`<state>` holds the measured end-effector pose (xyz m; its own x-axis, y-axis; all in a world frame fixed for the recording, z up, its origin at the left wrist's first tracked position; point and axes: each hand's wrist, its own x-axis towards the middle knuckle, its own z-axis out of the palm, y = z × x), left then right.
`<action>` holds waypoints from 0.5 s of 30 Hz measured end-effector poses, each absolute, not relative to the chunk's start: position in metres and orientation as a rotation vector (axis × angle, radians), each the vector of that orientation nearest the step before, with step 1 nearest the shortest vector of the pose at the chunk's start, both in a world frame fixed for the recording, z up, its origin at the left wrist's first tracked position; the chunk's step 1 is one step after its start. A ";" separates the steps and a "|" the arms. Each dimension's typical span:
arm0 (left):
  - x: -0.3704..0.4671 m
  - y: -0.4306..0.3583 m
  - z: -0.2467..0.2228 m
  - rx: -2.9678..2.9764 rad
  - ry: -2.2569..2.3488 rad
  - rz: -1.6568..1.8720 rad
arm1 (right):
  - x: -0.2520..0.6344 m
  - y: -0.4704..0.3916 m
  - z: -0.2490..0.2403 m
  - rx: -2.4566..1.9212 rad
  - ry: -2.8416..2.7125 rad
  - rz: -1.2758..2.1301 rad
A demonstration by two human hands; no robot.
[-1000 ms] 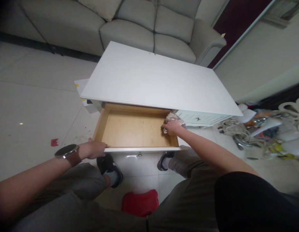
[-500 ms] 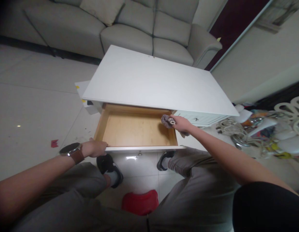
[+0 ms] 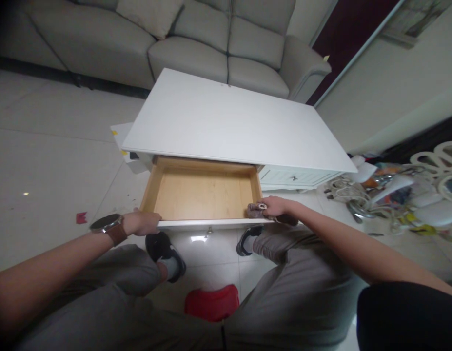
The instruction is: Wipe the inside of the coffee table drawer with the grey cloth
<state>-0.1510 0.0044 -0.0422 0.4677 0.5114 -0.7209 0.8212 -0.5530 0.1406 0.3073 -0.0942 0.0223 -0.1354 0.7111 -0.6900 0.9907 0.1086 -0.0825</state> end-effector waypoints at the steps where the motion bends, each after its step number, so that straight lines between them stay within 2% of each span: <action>1: -0.150 0.004 -0.040 2.233 1.116 -0.900 | 0.308 -0.090 0.023 1.676 1.878 -0.837; 8: -0.147 -0.001 -0.030 2.245 1.132 -0.905 | 0.272 -0.055 0.011 1.609 1.855 -1.273; 15: -0.145 -0.001 -0.025 2.186 1.123 -0.940 | 0.179 -0.022 -0.022 1.555 1.923 -1.768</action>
<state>-0.1448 -0.0005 -0.0249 0.4199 0.4895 -0.7643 0.8385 -0.5314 0.1204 0.1787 -0.0220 -0.0217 -0.4731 0.5868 -0.6572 0.7041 -0.1966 -0.6823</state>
